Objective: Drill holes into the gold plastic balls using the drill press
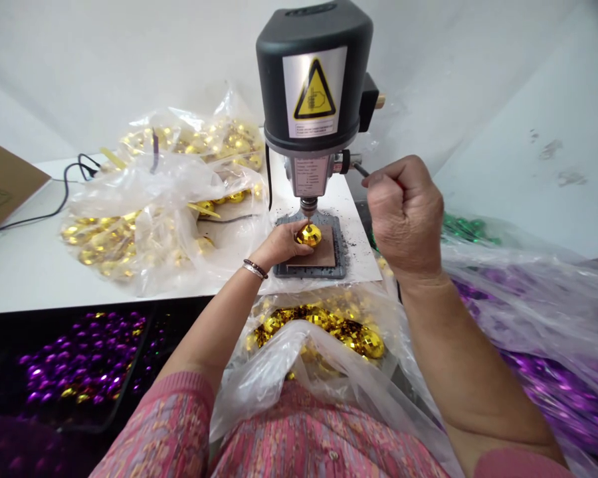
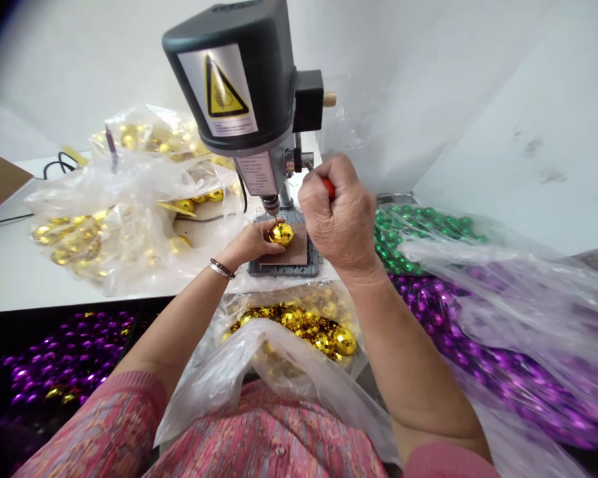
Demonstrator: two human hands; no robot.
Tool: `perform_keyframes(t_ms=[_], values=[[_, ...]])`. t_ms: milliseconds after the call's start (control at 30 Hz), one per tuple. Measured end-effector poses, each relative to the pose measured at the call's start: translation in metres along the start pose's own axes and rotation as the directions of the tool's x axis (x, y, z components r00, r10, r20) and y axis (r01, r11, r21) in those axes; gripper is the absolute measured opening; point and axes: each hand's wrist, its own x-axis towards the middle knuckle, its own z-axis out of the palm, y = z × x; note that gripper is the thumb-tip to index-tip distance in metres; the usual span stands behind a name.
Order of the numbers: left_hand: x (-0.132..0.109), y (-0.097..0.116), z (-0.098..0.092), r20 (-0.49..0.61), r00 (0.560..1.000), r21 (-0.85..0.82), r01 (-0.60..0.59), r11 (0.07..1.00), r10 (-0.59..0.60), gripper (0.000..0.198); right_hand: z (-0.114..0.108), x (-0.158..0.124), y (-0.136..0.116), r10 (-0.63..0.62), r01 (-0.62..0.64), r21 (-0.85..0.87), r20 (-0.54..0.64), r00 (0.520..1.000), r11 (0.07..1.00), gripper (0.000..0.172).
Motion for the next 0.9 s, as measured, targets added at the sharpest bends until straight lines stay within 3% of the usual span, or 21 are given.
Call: perform_keyframes(t_ms=[367, 667, 900], values=[[-0.004, 0.004, -0.001, 0.001, 1.0, -0.032, 0.017, 0.999, -0.017, 0.08, 0.008, -0.018, 0.019, -0.223, 0.217, -0.088, -0.059, 0.973, 0.972, 0.028], [-0.003, -0.007, 0.003, -0.009, 1.0, -0.107, -0.009, 0.994, 0.008, 0.081, 0.017, -0.024, 0.027, -0.137, 0.137, -0.014, -0.112, 0.984, 0.991, 0.028], [-0.002, -0.013, 0.007, -0.031, 0.998, -0.149, -0.054, 0.987, 0.05, 0.075, 0.03, -0.042, 0.05, -0.094, 0.106, 0.074, -0.154, 0.984, 0.992, 0.028]])
